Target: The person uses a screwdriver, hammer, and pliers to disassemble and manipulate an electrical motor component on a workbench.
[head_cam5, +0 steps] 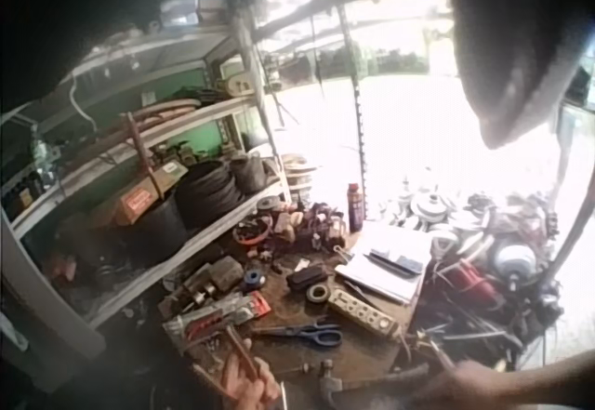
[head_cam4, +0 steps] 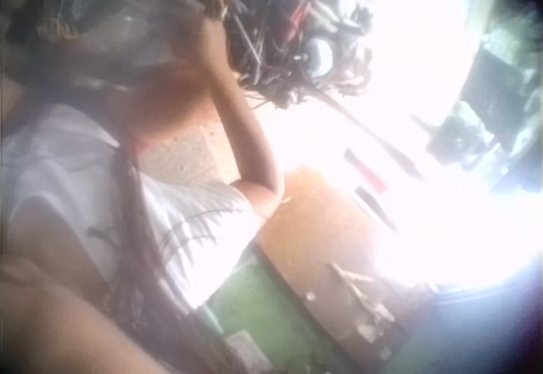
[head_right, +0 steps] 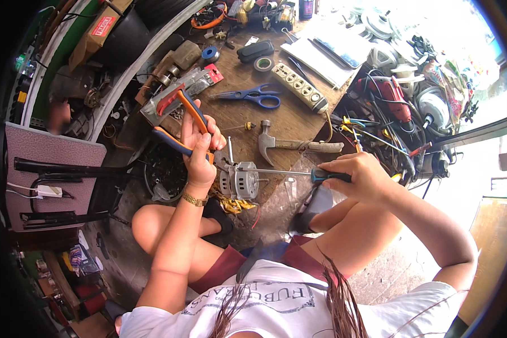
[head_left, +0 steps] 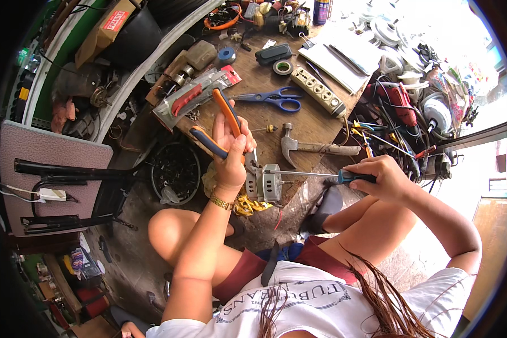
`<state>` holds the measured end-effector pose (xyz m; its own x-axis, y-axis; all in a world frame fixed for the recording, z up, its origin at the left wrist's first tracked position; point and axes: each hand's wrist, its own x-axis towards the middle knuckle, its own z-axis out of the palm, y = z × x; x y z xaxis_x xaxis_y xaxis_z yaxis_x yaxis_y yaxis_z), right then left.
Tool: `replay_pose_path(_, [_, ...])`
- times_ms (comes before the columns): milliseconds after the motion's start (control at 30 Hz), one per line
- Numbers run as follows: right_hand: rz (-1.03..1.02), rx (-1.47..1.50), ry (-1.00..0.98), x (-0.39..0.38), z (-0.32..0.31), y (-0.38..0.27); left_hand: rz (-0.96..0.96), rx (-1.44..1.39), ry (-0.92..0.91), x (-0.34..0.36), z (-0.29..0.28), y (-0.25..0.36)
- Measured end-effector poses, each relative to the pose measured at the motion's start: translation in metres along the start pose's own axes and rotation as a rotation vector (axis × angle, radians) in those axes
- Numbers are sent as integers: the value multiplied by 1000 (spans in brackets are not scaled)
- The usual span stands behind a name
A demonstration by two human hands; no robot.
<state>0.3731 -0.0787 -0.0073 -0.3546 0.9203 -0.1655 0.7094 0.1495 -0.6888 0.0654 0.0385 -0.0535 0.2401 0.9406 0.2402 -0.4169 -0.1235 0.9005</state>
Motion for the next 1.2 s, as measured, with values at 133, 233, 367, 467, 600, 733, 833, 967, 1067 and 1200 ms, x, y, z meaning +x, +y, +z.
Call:
replay_pose_path(133, [68, 167, 4, -2, 4, 5, 17, -29, 11, -2, -1, -2])
replay_pose_path(233, [42, 112, 5, 3, -2, 3, 13, -42, 14, -2, 0, -2])
replay_pose_path(367, [-34, -54, 37, 4, -10, -10, 20, -16, 3, -3, 0, -2])
replay_pose_path(467, [-33, -19, 73, 0, -4, -6, 17, -15, -6, -3, -1, -2])
replay_pose_path(600, [15, 29, 45, -1, -2, -7, 27, -17, -5, -3, 0, -2])
replay_pose_path(733, [23, 160, -39, 7, -2, 10, 27, -51, 5, -2, 1, -3])
replay_pose_path(833, [44, 82, -177, 27, -19, 5, 29, -83, 25, -1, 1, -3])
replay_pose_path(967, [-4, 7, -197, 30, -18, -5, 41, -98, 38, -1, -1, -5])
replay_pose_path(1067, [-154, -112, -124, 30, -13, 10, 45, -86, 25, -2, 2, -4])
replay_pose_path(1200, [-248, -161, -46, 28, -3, 21, 49, -99, 56, -1, -1, -5])
